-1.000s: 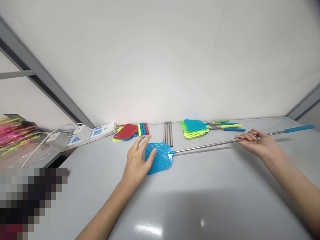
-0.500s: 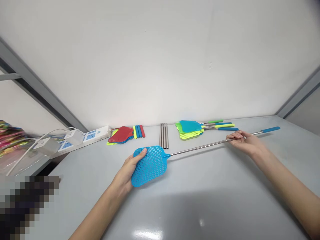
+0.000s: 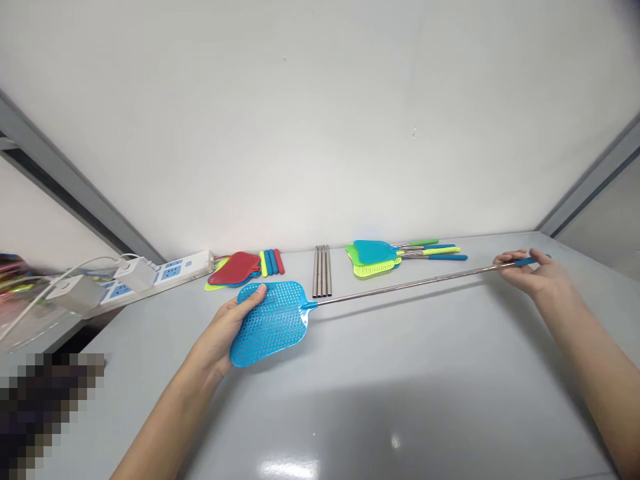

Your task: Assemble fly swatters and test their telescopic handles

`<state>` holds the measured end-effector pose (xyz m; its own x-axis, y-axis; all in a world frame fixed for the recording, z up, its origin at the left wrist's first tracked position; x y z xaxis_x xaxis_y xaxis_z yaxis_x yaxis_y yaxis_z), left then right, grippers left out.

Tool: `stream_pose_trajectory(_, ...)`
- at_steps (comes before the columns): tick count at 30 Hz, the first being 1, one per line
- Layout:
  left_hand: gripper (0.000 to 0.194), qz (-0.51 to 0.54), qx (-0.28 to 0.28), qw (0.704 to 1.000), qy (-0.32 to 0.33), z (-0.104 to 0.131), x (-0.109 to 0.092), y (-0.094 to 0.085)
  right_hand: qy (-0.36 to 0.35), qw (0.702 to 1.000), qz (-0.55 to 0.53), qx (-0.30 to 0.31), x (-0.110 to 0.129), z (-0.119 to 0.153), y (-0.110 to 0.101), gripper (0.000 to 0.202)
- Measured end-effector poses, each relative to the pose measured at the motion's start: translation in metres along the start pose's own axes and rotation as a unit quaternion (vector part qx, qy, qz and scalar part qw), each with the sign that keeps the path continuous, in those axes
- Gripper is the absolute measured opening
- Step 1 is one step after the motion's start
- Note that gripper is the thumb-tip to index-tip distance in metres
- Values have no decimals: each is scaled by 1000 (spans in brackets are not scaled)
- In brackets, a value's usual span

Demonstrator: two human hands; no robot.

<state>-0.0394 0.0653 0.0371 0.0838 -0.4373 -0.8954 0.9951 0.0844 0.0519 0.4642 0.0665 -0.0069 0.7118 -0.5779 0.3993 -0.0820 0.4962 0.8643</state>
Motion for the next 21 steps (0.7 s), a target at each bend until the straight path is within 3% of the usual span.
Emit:
stream_pose_trajectory(3, 29, -1, 11, 1000, -18, 1, 0, -1, 46, 998, -8, -40, 11, -8, -9, 31)
stream_pose_trajectory(8, 36, 16, 16, 997, -79, 2, 8, 3, 53, 996, -29, -64, 8, -10, -18, 30)
stream_pose_trajectory(12, 34, 13, 24, 990, -140, -1, 21, 5, 44, 996, -38, -65, -4, -1, -20, 28)
stream_pose_trajectory(21, 31, 2, 38, 985, -166, -2, 23, 7, 43, 997, -53, -46, -16, 8, -23, 24)
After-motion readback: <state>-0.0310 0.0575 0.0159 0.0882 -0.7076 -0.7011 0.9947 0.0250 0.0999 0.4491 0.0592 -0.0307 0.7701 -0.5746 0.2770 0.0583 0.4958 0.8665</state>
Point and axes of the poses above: each hand's wrist, its own z-axis away from the middle knuckle, its own y-axis out of the palm, x = y × z, the point moved 3 cm from there along -z, towards the middle knuckle, and after that the axes turned 3 degrees about -x, right-handed, at the moved point
